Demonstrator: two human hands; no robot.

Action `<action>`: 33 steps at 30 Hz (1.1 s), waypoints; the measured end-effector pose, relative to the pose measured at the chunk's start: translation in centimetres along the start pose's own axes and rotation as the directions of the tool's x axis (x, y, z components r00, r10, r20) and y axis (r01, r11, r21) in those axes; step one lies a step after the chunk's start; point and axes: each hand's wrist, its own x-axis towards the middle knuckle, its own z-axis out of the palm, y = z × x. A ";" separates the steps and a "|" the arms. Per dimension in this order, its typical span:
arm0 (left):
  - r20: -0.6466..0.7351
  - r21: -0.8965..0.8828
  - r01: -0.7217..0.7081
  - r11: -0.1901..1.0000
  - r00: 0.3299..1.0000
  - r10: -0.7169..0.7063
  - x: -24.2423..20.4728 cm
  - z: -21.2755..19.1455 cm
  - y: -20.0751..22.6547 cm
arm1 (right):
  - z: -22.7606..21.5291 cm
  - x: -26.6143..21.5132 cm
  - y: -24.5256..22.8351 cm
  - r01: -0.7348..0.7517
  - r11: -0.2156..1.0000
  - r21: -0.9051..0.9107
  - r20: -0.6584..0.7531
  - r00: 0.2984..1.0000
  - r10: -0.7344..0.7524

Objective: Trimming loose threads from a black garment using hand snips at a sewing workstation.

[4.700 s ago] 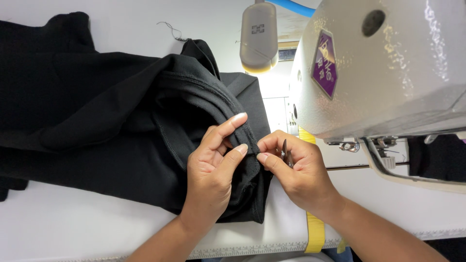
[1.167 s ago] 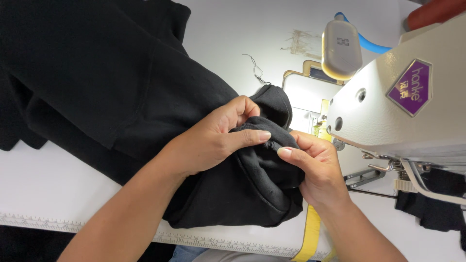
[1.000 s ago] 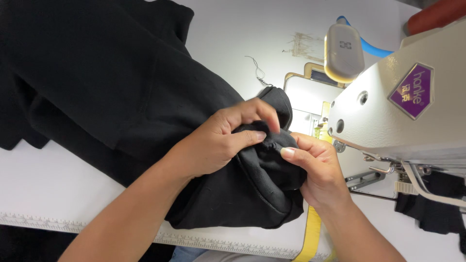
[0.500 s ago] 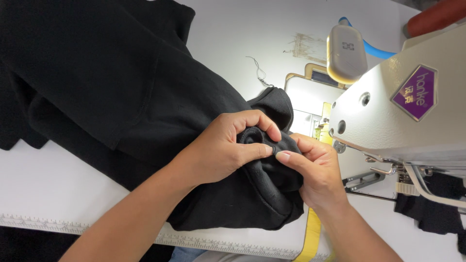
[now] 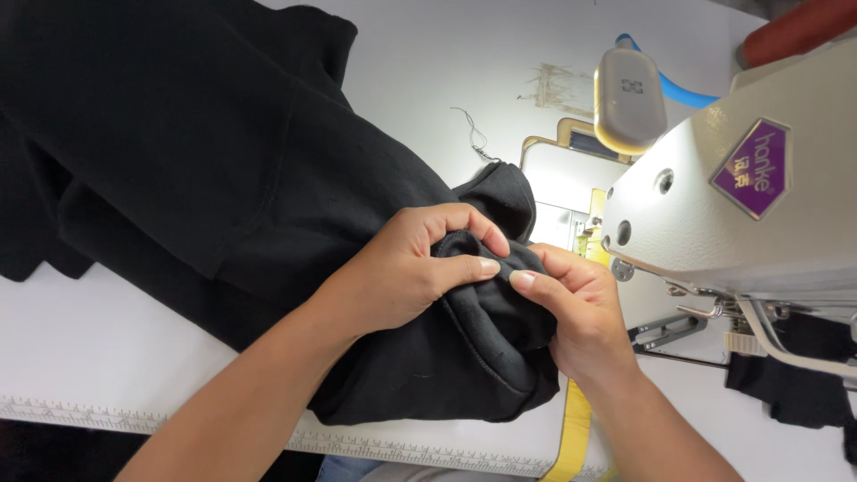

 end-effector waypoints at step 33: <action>0.145 0.067 -0.100 0.993 0.985 0.090 -0.3 -0.9 0.8 | 0.6 -7.8 -2.6 0.655 0.369 -0.660 0.320 0.689 -0.650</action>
